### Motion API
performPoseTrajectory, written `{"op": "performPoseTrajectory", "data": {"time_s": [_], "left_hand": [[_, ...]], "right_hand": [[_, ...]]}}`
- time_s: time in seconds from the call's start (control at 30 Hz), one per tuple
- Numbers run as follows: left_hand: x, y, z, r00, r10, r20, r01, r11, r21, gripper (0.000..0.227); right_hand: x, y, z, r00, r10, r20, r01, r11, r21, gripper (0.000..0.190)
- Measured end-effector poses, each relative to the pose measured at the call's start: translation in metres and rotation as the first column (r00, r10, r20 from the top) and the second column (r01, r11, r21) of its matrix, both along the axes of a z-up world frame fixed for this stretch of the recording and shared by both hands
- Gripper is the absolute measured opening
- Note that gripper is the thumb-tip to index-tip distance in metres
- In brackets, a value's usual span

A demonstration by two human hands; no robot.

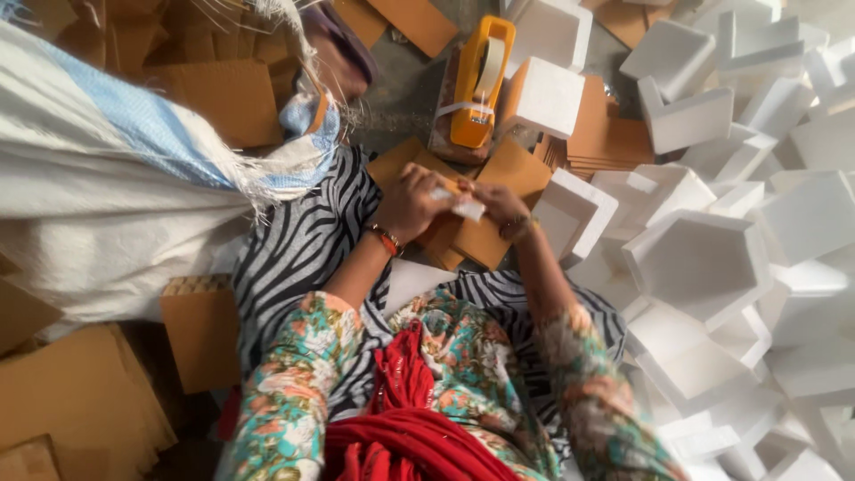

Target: The person sits on the floor and assembles small cardboard boxes by folding flaps and inserting white foam inserts. They use a handheld tape dispenser to seal the boxes and place the finished units aside.

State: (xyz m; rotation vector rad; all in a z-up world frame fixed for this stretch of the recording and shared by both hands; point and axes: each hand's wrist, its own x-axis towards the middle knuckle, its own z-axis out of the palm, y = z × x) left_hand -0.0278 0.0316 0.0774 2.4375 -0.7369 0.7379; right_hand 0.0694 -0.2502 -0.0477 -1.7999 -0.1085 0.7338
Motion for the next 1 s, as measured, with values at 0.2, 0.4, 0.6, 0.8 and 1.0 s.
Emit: {"op": "performPoseTrajectory", "data": {"time_s": [0.2,0.4,0.6,0.8,1.0], "left_hand": [[-0.019,-0.005,-0.001,0.991,-0.082,0.108,0.092,0.991,-0.092,0.043],[-0.013,0.007,-0.013,0.934,0.313,-0.172,-0.354,0.749,-0.560,0.037],[0.010,0.026,-0.016,0.894,0.085,-0.440,-0.344,0.758,-0.554,0.058],[0.068,-0.004,-0.021,0.951,0.002,-0.310,-0.075,0.972,-0.224,0.037],[0.061,-0.013,-0.025,0.882,0.054,-0.468,-0.133,0.982,-0.137,0.021]], "right_hand": [[-0.029,-0.025,0.005,0.894,-0.323,-0.311,0.436,0.786,0.438,0.035],[-0.045,0.021,0.098,0.886,-0.232,0.400,0.193,0.972,0.136,0.044],[-0.044,0.055,0.156,0.723,-0.016,0.690,0.156,0.978,-0.141,0.044],[-0.035,0.050,0.113,0.704,0.022,0.710,0.132,0.978,-0.161,0.041],[0.049,0.042,0.074,0.783,-0.579,0.226,0.465,0.787,0.406,0.032]]}}
